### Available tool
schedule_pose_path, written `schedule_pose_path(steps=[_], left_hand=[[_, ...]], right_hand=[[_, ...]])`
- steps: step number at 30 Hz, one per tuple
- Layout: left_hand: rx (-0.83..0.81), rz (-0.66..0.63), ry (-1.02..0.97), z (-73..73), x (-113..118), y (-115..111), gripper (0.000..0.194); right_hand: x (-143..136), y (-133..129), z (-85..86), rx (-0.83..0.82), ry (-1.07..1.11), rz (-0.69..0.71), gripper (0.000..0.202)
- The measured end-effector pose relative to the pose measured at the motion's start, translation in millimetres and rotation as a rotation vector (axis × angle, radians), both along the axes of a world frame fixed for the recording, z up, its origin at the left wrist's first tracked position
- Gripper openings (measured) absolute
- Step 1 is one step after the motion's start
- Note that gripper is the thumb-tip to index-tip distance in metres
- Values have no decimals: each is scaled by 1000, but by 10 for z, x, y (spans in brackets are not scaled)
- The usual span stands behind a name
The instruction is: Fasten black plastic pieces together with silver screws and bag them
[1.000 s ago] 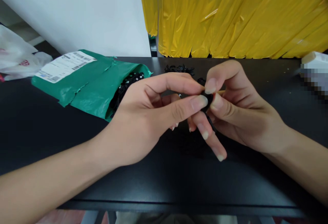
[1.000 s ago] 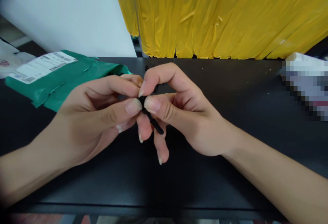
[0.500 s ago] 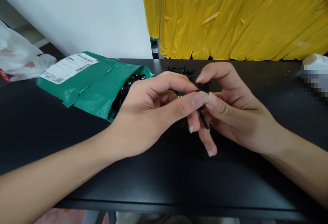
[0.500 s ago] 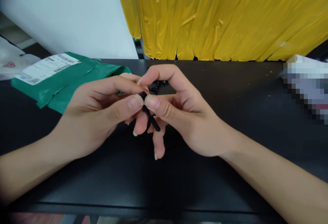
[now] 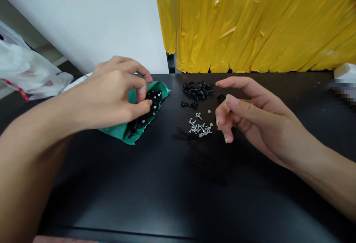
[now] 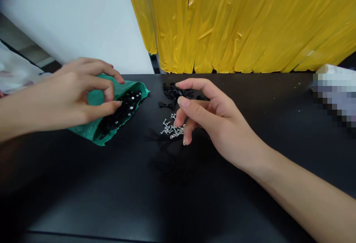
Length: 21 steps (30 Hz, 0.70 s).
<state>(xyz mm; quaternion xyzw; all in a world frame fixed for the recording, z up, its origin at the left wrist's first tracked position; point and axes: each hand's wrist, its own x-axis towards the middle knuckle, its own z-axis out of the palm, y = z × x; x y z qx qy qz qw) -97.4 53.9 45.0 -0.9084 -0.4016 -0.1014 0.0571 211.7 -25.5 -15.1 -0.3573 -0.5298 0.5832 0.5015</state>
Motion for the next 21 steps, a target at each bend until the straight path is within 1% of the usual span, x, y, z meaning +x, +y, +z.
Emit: schedule_pose_path(steps=[3, 6, 9, 13, 15, 18, 21], left_hand=[[-16, 26, 89, -34, -55, 9, 37], [-46, 74, 179, -44, -181, 53, 35], [-47, 38, 214, -67, -290, 103, 42], [-86, 43, 284, -105, -318, 122, 45], [-92, 101, 311, -97, -291, 101, 43], [-123, 237, 353, -55, -228, 46, 36], [-106, 307, 372, -27, -188, 1, 36]], right_hand=[[3, 6, 2, 8, -12, -5, 22], [11, 13, -5, 15, -21, 2, 19], [22, 15, -20, 14, -31, 16, 19], [28, -3, -34, 20, -35, 37, 15], [27, -10, -35, 21, -38, 46, 13], [23, -11, -30, 22, -44, 51, 11], [21, -9, -28, 26, -61, 52, 12]])
